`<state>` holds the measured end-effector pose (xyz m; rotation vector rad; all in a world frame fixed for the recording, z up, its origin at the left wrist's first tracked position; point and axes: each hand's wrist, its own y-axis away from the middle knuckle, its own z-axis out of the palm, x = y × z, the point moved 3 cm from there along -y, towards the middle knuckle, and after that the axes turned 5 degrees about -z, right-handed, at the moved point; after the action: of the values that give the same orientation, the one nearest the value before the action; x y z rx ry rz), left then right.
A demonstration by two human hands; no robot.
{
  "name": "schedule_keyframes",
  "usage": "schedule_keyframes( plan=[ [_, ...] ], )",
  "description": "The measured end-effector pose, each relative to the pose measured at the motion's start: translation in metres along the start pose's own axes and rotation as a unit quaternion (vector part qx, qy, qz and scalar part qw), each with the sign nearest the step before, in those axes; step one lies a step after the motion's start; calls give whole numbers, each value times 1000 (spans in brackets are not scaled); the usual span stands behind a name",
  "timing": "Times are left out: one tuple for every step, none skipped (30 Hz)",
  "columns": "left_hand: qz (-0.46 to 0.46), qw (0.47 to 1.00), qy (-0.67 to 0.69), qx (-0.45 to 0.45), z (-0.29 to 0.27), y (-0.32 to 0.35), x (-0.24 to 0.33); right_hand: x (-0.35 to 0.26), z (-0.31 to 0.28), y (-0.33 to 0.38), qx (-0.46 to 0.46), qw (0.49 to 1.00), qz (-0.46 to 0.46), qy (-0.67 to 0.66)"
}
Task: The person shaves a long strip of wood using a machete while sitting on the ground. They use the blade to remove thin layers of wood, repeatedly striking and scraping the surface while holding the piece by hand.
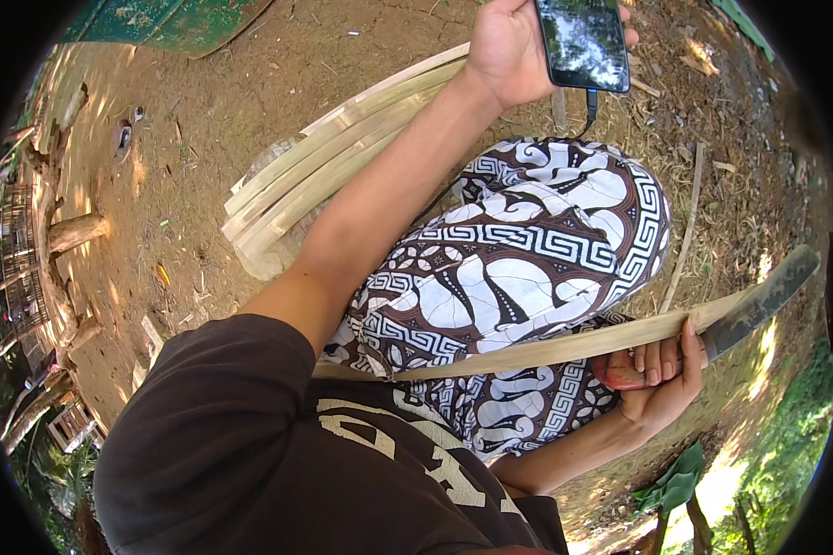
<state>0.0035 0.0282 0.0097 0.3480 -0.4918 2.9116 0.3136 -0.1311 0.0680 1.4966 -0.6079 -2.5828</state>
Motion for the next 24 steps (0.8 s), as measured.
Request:
schedule_keyframes(
  plan=[
    [-3,1000,3,-12,-2,0,1,0,0,0,2,1000,1,1],
    [-6,1000,7,-24,-3,1,1,1,-1,0,5,1000,3,2],
    [-10,1000,12,-16,-3,-1,0,0,0,0,4,1000,-2,1],
    [-15,1000,16,-8,-2,-4,-1,-1,1,2,4,1000,-8,-1],
    [-19,1000,22,0,-2,-6,-3,-2,1,3,4,1000,-13,-2],
    [-17,1000,24,0,-3,-4,-2,-1,1,2,2,1000,-9,-2],
    [-15,1000,26,0,-4,-3,-1,0,1,1,1,1000,-6,-1],
    [-13,1000,28,-1,-5,-1,0,1,0,0,-1,1000,-3,-1],
    [-11,999,31,-6,-4,-1,-1,1,1,1,1,1000,-3,0],
    [-8,999,33,-12,-2,0,-1,0,2,1,2,1000,-3,0],
    [-5,999,35,-17,-1,0,0,0,2,1,3,1000,-3,0],
    [-8,999,31,-18,0,0,0,0,2,1,0,1000,-3,-1],
    [-10,999,27,-18,1,0,1,0,2,1,-3,1000,-3,-2],
    [-12,999,23,-18,2,0,2,0,2,1,-7,1000,-2,-3],
    [-18,999,35,-28,0,-2,0,0,2,1,-1,1000,-2,-2],
    [-24,998,47,-38,-3,-4,-2,0,1,2,5,1000,-2,-1],
    [-29,997,59,-47,-5,-5,-4,-1,1,2,12,1000,-2,1],
    [-24,997,55,-52,-3,-5,-4,-1,0,1,8,1000,-2,-2],
    [-20,997,52,-56,-2,-4,-5,0,-1,1,5,1000,-3,-5],
    [-15,997,49,-61,0,-4,-5,0,-2,0,3,1000,-3,-8],
    [-10,998,39,-50,1,-2,-1,0,-1,0,-2,1000,-1,-9],
    [-6,999,29,-39,3,1,2,1,0,0,-7,1000,1,-10],
    [-1,999,19,-28,5,4,6,1,1,0,-12,1000,3,-11],
    [-11,1000,14,-17,3,0,2,0,0,1,-7,1000,-2,-9]
  ],
)
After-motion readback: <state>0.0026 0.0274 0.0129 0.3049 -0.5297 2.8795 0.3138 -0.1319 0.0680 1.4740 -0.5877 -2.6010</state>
